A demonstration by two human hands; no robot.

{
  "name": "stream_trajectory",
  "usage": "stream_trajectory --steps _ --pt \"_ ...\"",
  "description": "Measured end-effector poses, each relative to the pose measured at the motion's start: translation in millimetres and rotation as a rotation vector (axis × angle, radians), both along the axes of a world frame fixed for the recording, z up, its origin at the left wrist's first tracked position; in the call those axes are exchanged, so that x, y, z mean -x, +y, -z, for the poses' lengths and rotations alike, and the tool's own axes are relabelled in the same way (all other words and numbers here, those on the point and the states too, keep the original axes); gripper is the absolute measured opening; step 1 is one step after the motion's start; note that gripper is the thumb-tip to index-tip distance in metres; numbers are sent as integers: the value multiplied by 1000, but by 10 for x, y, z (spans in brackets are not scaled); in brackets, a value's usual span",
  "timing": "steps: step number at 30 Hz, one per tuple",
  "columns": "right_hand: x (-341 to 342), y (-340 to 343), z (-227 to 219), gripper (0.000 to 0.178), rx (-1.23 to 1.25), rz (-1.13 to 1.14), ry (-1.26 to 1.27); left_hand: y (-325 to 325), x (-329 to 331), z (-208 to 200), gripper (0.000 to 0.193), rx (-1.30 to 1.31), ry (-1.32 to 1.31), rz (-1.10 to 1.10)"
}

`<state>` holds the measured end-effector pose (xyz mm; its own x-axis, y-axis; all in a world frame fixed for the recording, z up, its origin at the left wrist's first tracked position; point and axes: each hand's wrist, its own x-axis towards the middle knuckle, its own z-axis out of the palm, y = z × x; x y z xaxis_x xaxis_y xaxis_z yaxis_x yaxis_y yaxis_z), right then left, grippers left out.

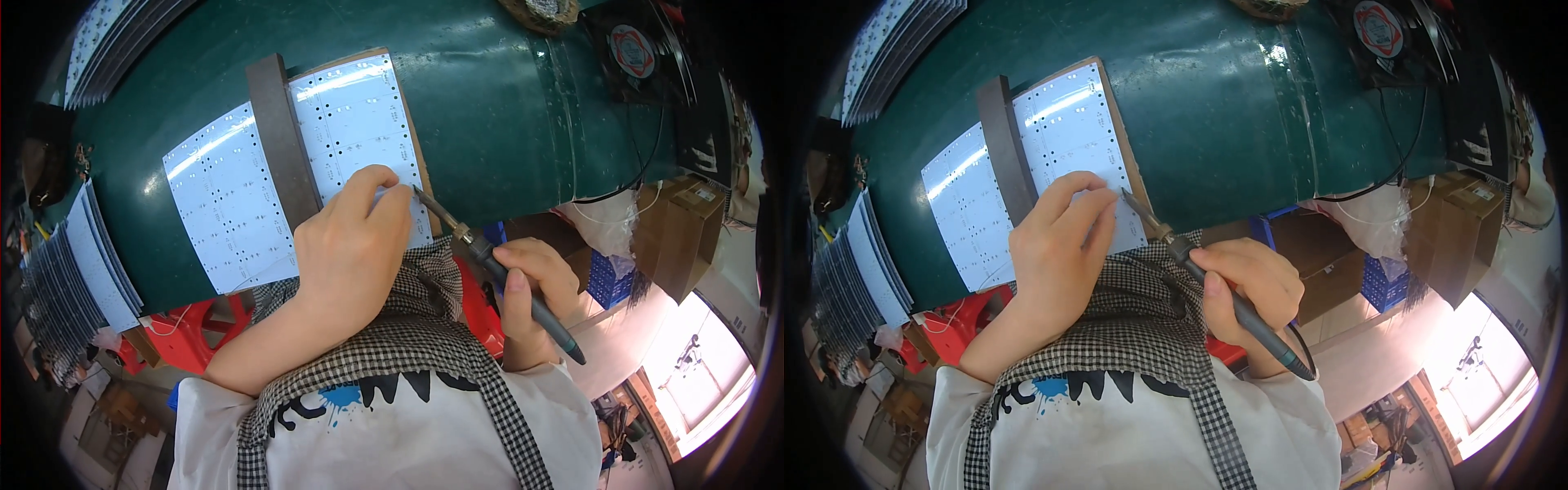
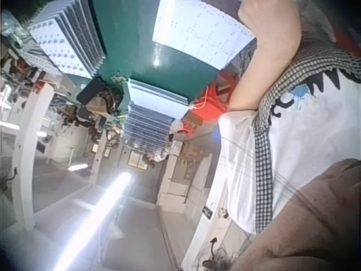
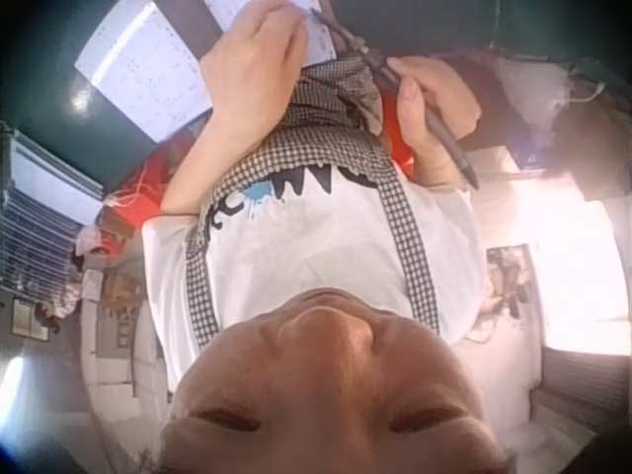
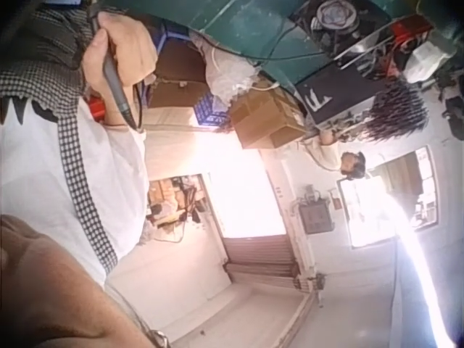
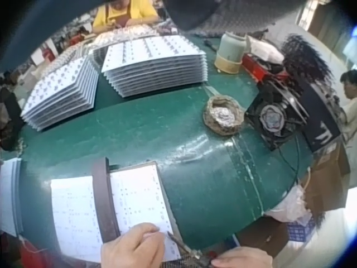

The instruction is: The person solders electronic components onto LED panels using a soldering iron, bracing the panels with an alignment bar.

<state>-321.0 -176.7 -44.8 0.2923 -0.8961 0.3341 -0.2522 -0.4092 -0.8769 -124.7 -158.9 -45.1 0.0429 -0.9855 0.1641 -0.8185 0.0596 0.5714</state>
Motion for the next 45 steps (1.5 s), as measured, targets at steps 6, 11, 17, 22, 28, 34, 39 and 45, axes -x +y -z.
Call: stream_trajectory --steps 6,11,17,22,28,34,39,45 --pt "31 64 19 15 38 8 5 31 7 3 10 -8 8 -8" --pt "114 138 27 15 85 54 -71 158 16 -89 12 -110 179 70" --pt "110 190 50 14 104 39 -49 206 56 -64 13 -57 166 55" --pt "113 209 35 13 88 23 -21 209 76 -45 14 -7 144 50" --pt "120 237 53 13 83 11 -11 245 90 -72 10 -95 95 26" --pt "162 310 87 14 89 28 -15 241 56 -32 6 -76 49 38" --pt "338 120 -97 16 151 232 11 224 -1 -137 8 -118 204 37" --pt "73 -842 -61 20 497 332 191 273 -295 -269 7 -54 263 -109"
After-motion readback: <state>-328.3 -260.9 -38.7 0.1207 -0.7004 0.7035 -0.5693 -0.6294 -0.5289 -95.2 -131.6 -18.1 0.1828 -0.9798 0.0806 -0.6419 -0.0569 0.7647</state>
